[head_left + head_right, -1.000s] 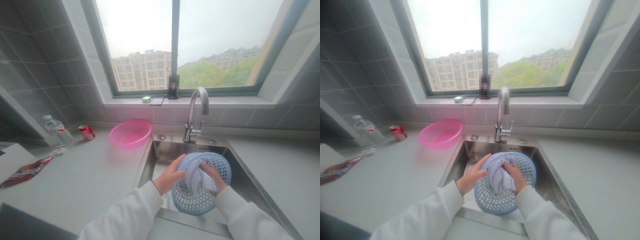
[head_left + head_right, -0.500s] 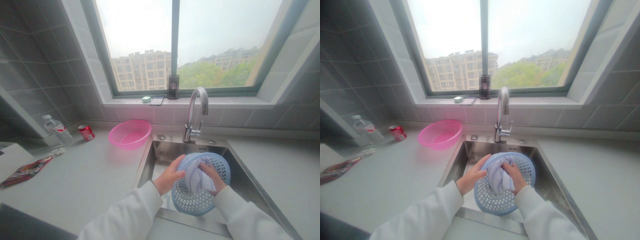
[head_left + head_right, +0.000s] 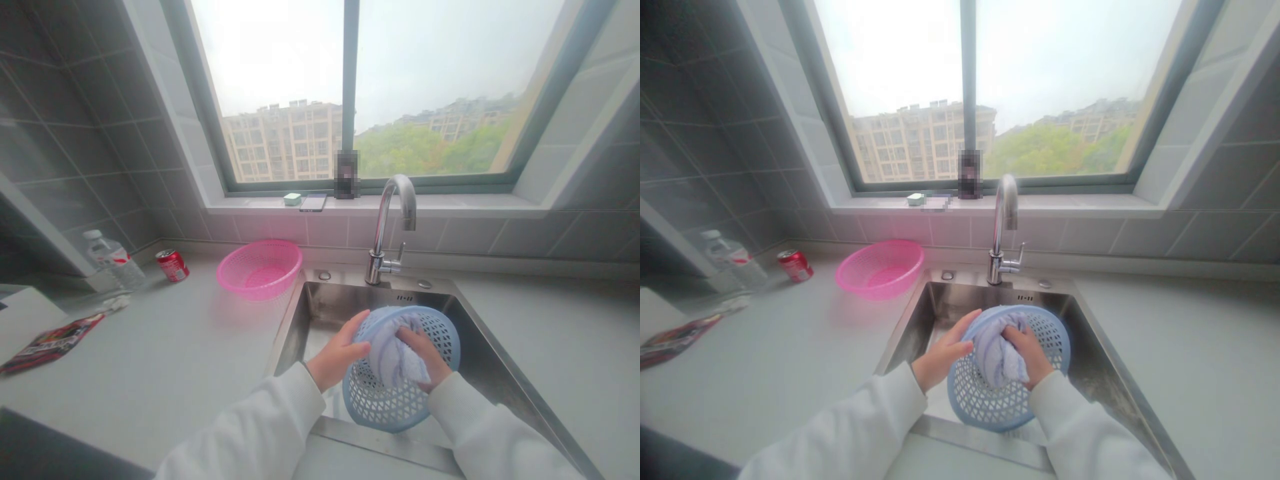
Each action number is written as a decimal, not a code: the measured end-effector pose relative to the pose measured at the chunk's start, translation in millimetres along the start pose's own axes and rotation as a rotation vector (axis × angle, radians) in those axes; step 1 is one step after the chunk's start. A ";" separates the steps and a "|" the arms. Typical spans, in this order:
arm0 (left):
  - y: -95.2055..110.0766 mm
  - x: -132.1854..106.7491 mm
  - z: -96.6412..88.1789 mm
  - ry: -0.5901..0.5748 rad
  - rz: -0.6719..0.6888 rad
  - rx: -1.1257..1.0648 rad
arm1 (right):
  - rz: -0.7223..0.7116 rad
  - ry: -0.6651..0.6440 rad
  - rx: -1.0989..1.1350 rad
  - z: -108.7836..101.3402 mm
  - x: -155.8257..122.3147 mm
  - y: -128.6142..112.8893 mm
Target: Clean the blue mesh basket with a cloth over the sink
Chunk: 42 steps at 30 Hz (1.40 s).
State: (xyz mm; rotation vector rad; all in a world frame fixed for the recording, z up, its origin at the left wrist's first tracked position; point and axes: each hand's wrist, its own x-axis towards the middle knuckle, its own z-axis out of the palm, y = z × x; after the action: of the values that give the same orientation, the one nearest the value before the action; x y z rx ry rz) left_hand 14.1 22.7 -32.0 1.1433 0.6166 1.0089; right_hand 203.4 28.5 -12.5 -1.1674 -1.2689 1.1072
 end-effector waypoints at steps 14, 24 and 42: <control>-1.2 -0.1 1.1 0.004 -0.001 -0.024 | 0.015 -0.038 0.034 0.8 0.5 -0.5; 1.7 -1.5 2.6 -0.007 -0.012 -0.041 | -0.039 0.050 -0.040 2.9 -0.7 -1.2; 3.4 -2.3 2.7 -0.013 -0.007 -0.031 | 0.012 0.030 -0.005 2.9 -0.1 -3.0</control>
State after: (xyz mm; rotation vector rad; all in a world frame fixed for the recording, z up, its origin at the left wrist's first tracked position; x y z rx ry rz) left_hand 14.1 19.7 -28.2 1.1186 0.5920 1.0009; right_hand 200.4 28.2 -9.6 -1.1929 -1.2442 1.0920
